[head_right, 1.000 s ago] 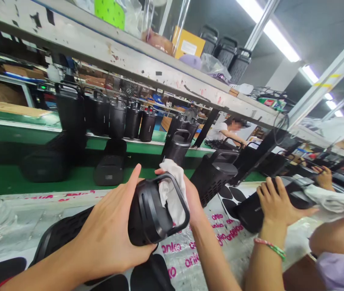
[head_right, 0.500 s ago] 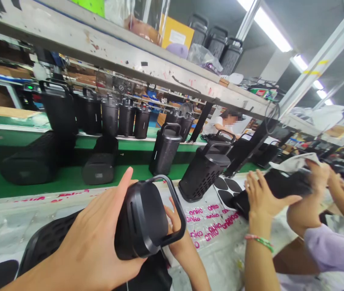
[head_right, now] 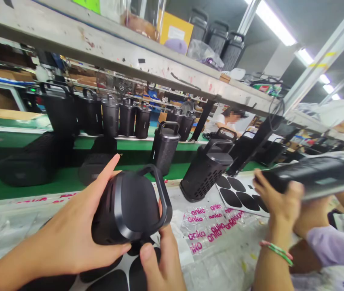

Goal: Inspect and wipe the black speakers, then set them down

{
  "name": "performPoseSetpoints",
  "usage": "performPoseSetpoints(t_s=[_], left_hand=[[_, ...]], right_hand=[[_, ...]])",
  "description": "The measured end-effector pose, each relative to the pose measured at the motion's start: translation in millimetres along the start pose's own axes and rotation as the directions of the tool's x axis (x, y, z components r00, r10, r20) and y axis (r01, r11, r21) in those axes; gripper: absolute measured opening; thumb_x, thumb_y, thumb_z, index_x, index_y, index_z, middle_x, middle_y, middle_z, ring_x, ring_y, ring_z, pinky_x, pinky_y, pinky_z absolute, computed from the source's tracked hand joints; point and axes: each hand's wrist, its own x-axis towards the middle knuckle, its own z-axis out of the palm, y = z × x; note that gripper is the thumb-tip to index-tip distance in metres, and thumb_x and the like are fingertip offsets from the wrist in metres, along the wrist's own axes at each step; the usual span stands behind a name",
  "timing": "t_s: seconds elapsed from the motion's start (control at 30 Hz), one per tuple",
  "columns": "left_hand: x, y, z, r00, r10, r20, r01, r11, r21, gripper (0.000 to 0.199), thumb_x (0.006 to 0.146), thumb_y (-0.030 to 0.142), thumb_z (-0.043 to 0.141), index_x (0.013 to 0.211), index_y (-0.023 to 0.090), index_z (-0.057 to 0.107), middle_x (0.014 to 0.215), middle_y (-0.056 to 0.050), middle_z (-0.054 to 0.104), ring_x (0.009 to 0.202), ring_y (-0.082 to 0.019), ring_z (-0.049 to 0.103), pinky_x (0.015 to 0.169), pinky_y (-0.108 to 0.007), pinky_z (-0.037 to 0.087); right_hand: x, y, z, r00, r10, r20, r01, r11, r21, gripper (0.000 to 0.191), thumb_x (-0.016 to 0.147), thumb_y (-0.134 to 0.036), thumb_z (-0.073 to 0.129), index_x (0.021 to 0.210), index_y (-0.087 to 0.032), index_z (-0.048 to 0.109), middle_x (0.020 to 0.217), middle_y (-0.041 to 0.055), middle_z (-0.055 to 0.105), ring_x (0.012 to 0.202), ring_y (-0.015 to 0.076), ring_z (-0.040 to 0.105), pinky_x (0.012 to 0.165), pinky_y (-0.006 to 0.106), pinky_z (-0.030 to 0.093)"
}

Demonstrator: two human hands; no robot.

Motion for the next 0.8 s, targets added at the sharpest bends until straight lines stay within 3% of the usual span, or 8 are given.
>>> performPoseSetpoints(t_s=[0.07, 0.17, 0.27, 0.4, 0.5, 0.63, 0.73, 0.8], left_hand=[[0, -3, -2.0, 1.000, -0.008, 0.007, 0.008, 1.000, 0.014, 0.124, 0.065, 0.043, 0.078, 0.159, 0.030, 0.000, 0.151, -0.011, 0.049, 0.125, -0.034, 0.061, 0.102, -0.045, 0.055], [1, -7, -2.9, 1.000, -0.010, -0.001, 0.010, 0.999, 0.038, 0.118, 0.067, 0.048, 0.077, 0.159, 0.029, 0.005, 0.159, -0.010, 0.040, 0.135, -0.034, 0.053, 0.104, -0.043, 0.054], [3, -11, -4.6, 0.999, -0.031, 0.012, 0.030, 0.997, 0.064, 0.116, 0.069, 0.054, 0.075, 0.159, 0.027, 0.007, 0.159, -0.012, 0.039, 0.135, -0.034, 0.053, 0.105, -0.043, 0.053], [5, -15, -9.5, 0.994, -0.101, 0.043, 0.097, 0.992, 0.086, 0.117, 0.068, 0.057, 0.076, 0.158, 0.025, 0.009, 0.155, -0.013, 0.045, 0.131, -0.034, 0.057, 0.108, -0.047, 0.051], [4, -14, -15.2, 0.986, -0.163, 0.044, 0.158, 0.981, 0.113, 0.112, 0.072, 0.064, 0.072, 0.157, 0.021, 0.012, 0.157, -0.017, 0.041, 0.136, -0.037, 0.052, 0.106, -0.052, 0.052], [-4, -8, -27.2, 0.993, -0.119, -0.007, 0.119, 0.978, 0.172, 0.070, 0.097, 0.047, 0.047, 0.156, 0.024, 0.018, 0.157, -0.014, 0.043, 0.137, -0.033, 0.051, 0.103, -0.048, 0.054], [-8, -5, -39.7, 0.997, -0.023, -0.073, 0.035, 0.986, 0.163, 0.056, 0.097, 0.025, 0.044, 0.151, 0.031, 0.030, 0.144, -0.006, 0.058, 0.125, -0.029, 0.062, 0.105, -0.043, 0.052], [-7, -7, -50.0, 0.996, 0.003, -0.095, 0.010, 0.991, 0.132, 0.051, 0.094, 0.023, 0.049, 0.144, 0.035, 0.041, 0.129, -0.002, 0.068, 0.110, -0.027, 0.070, 0.097, -0.038, 0.056]], right_hand=[[6, -13, 4, 0.999, 0.008, -0.037, -0.006, 0.999, 0.052, 0.076, 0.092, -0.079, 0.031, 0.137, -0.023, 0.057, 0.134, 0.0099, 0.062, 0.125, 0.0284, 0.058, 0.104, 0.050, 0.049], [8, -35, 39, 0.997, 0.068, -0.031, -0.064, 0.991, 0.114, 0.057, 0.097, -0.064, 0.047, 0.136, -0.023, 0.055, 0.135, 0.0092, 0.059, 0.118, 0.0260, 0.060, 0.099, 0.051, 0.051], [-17, -66, 102, 0.990, 0.141, 0.009, -0.141, 0.975, 0.174, 0.043, 0.100, -0.054, 0.051, 0.127, -0.023, 0.062, 0.135, 0.0099, 0.060, 0.118, 0.0243, 0.060, 0.099, 0.045, 0.052], [-83, -121, 198, 0.965, 0.226, 0.130, -0.254, 0.929, 0.270, 0.054, 0.089, -0.059, 0.064, 0.137, -0.035, 0.059, 0.140, 0.0002, 0.060, 0.126, 0.0273, 0.058, 0.099, 0.037, 0.055], [-112, -155, 251, 0.929, 0.288, 0.231, -0.362, 0.835, 0.415, 0.060, 0.091, -0.056, 0.062, 0.146, -0.036, 0.049, 0.146, 0.0008, 0.054, 0.135, 0.0246, 0.051, 0.110, 0.038, 0.047], [-105, -177, 284, 0.865, 0.367, 0.342, -0.493, 0.496, 0.715, 0.075, 0.087, -0.059, 0.066, 0.152, -0.035, 0.038, 0.154, 0.0003, 0.045, 0.144, 0.0220, 0.040, 0.121, 0.039, 0.030], [-97, -183, 291, 0.864, 0.315, 0.392, -0.492, 0.362, 0.792, 0.106, 0.073, -0.062, 0.079, 0.157, -0.033, 0.020, 0.153, 0.0047, 0.047, 0.141, 0.0263, 0.044, 0.120, 0.044, 0.032], [-94, -184, 291, 0.852, 0.314, 0.420, -0.512, 0.323, 0.796, 0.110, 0.066, -0.060, 0.085, 0.155, -0.033, 0.027, 0.150, 0.0059, 0.049, 0.138, 0.0293, 0.047, 0.119, 0.046, 0.034]])
